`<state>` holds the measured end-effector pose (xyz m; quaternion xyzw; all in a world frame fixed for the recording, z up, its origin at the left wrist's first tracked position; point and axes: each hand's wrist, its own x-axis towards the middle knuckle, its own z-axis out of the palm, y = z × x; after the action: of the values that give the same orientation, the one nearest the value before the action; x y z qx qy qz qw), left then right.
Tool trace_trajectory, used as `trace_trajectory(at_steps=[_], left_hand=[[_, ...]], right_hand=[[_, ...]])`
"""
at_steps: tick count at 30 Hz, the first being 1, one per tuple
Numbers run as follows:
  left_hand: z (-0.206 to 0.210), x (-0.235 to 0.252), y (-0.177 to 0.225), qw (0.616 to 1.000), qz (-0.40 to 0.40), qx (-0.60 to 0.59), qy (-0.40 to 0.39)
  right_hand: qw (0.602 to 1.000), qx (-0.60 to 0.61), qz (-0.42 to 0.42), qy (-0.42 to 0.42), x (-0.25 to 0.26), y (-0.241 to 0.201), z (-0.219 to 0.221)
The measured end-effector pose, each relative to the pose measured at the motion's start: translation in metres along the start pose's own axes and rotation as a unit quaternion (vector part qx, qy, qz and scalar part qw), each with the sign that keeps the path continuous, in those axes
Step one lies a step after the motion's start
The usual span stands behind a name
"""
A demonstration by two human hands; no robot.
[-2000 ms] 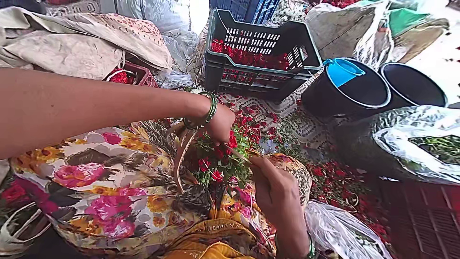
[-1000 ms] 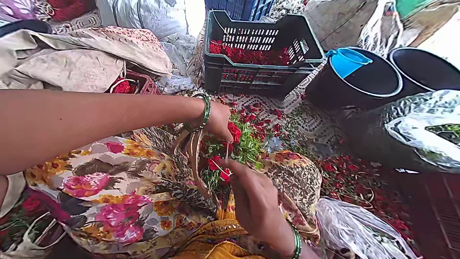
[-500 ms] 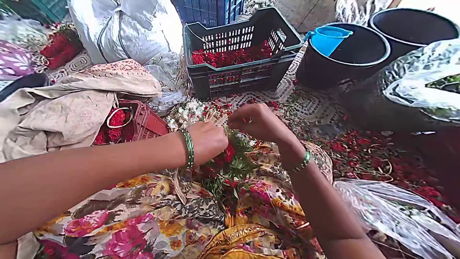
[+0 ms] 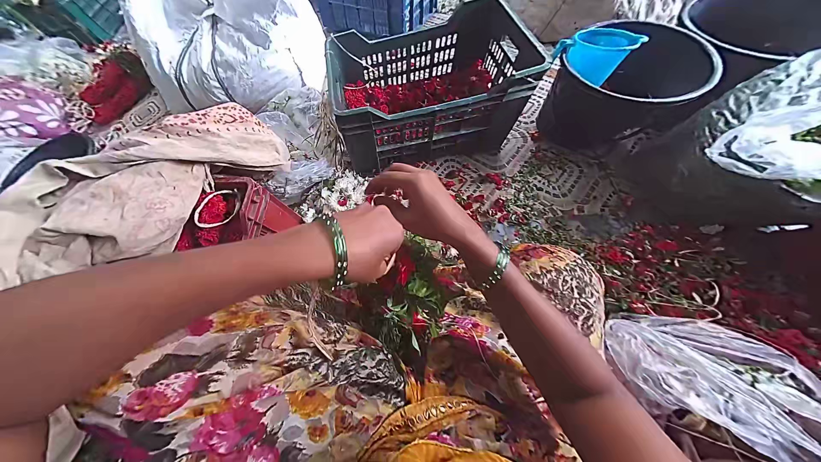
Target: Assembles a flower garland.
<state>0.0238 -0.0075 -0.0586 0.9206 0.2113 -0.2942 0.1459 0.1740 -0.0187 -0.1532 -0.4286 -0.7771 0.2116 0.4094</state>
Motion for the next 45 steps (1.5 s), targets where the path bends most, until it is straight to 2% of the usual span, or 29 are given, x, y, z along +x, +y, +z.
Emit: trace_trajectory(at_steps=[3, 6, 10, 12, 14, 17, 21, 24, 27, 30, 33, 38, 45], left_hand=[[-0.006, 0.008, -0.015, 0.992, -0.032, -0.122, -0.013], [-0.006, 0.01, -0.023, 0.971, -0.06, -0.229, -0.015], [-0.002, 0.015, -0.027, 0.952, -0.079, -0.296, -0.025], [0.0, 0.016, -0.026, 0.947, -0.082, -0.311, -0.023], [0.0, 0.016, -0.024, 0.946, -0.078, -0.314, -0.022], [0.0, 0.014, -0.027, 0.943, -0.077, -0.323, -0.026], [0.001, 0.008, -0.03, 0.95, -0.048, -0.307, -0.029], [0.003, 0.008, -0.029, 0.96, -0.02, -0.279, -0.024], [-0.001, 0.009, -0.021, 0.977, -0.017, -0.211, -0.01], [0.001, 0.012, -0.015, 0.986, 0.0, -0.163, 0.025], [0.002, 0.013, -0.014, 0.988, 0.033, -0.147, 0.041], [0.002, 0.014, -0.014, 0.99, 0.034, -0.139, 0.017], [0.003, 0.012, -0.015, 0.99, 0.06, -0.128, 0.006]], right_hand=[[0.984, -0.021, 0.042, 0.172, -0.037, -0.01, 0.007], [0.968, -0.026, -0.015, 0.251, -0.074, -0.028, 0.021], [0.963, -0.148, -0.092, 0.206, -0.093, -0.048, 0.048], [0.947, -0.24, -0.112, 0.182, -0.091, -0.051, 0.057], [0.935, -0.282, -0.123, 0.177, -0.089, -0.053, 0.062], [0.947, -0.21, -0.127, 0.209, -0.094, -0.049, 0.061], [0.959, -0.06, -0.027, 0.275, -0.102, -0.043, 0.053], [0.949, -0.09, 0.016, 0.301, -0.099, -0.037, 0.047], [0.94, -0.14, -0.004, 0.311, -0.09, -0.037, 0.043], [0.937, -0.139, -0.031, 0.32, -0.08, -0.041, 0.04], [0.949, -0.124, -0.03, 0.29, -0.078, -0.042, 0.032], [0.971, -0.143, -0.018, 0.19, -0.09, -0.036, 0.026], [0.967, -0.19, -0.05, 0.162, -0.101, -0.029, 0.032]])
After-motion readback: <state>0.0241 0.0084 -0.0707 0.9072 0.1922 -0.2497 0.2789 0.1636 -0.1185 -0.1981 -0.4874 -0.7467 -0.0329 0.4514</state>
